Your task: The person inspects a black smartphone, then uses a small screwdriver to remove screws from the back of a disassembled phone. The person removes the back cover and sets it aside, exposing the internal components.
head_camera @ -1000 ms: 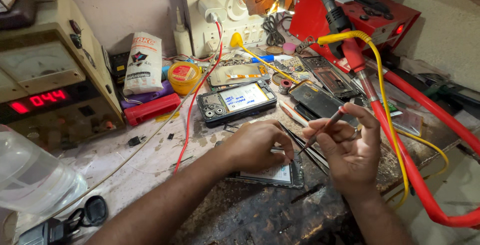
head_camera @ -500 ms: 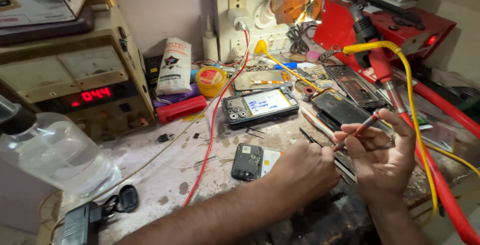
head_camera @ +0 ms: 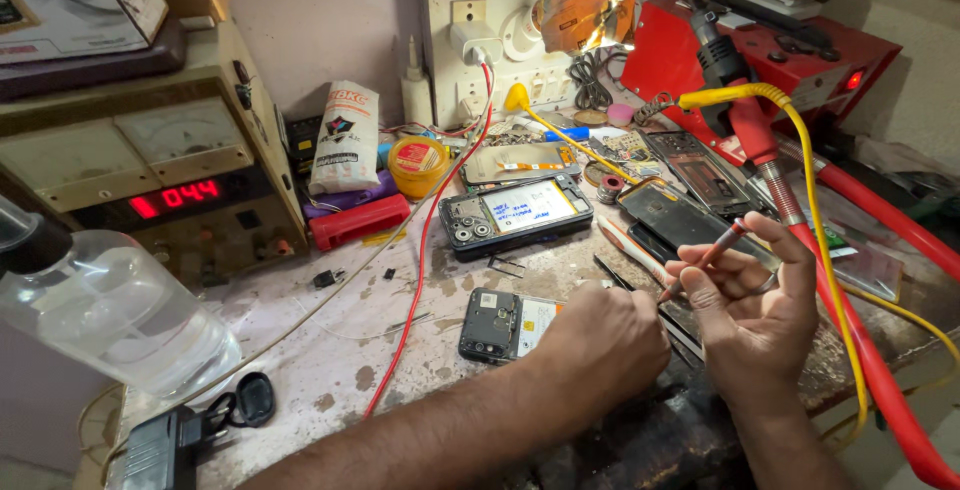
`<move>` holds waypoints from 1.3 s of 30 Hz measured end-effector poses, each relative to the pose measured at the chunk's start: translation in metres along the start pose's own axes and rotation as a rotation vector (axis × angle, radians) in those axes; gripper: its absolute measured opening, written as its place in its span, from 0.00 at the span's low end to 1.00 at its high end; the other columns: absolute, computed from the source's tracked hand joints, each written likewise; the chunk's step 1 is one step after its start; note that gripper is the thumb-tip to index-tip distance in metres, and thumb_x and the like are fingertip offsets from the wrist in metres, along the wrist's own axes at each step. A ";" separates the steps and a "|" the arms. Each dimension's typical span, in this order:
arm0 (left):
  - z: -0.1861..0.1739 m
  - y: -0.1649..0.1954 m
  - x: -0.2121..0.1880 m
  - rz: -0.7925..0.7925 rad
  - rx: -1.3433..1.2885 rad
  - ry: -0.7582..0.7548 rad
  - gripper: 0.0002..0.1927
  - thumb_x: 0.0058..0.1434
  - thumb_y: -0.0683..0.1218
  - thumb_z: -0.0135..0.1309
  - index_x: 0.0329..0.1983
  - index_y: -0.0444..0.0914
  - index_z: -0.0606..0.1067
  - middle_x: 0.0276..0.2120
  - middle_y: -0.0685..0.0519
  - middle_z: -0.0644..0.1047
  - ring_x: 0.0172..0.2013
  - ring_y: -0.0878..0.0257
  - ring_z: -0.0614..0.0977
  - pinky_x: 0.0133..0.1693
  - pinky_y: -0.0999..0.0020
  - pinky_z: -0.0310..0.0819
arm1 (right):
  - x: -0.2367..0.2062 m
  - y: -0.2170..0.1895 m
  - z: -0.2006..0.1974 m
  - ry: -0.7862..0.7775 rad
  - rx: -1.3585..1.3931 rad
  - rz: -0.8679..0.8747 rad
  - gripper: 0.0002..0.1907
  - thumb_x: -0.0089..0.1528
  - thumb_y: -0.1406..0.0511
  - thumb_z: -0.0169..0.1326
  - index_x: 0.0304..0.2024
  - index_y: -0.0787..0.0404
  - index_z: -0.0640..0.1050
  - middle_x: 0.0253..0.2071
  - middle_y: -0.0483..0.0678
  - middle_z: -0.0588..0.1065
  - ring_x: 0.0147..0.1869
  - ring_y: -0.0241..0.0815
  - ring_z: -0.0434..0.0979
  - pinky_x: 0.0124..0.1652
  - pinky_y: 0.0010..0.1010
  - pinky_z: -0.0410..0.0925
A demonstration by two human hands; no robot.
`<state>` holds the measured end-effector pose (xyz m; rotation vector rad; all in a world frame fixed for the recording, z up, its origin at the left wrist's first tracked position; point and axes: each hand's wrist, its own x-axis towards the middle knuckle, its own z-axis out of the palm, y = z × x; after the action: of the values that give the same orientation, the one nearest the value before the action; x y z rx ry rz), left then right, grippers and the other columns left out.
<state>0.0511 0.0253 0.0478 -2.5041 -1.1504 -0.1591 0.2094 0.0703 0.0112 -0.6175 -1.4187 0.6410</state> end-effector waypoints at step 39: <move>0.035 -0.103 -0.006 -0.142 -0.404 -0.052 0.10 0.63 0.43 0.49 0.44 0.34 0.66 0.44 0.42 0.75 0.41 0.42 0.81 0.40 0.49 0.77 | 0.002 -0.003 0.003 0.017 0.014 0.008 0.35 0.63 0.80 0.55 0.69 0.59 0.59 0.48 0.61 0.77 0.48 0.45 0.83 0.50 0.35 0.78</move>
<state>-0.0316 0.0955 0.0437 -2.7815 -1.4402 -0.4028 0.2069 0.0697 0.0151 -0.6167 -1.3957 0.6496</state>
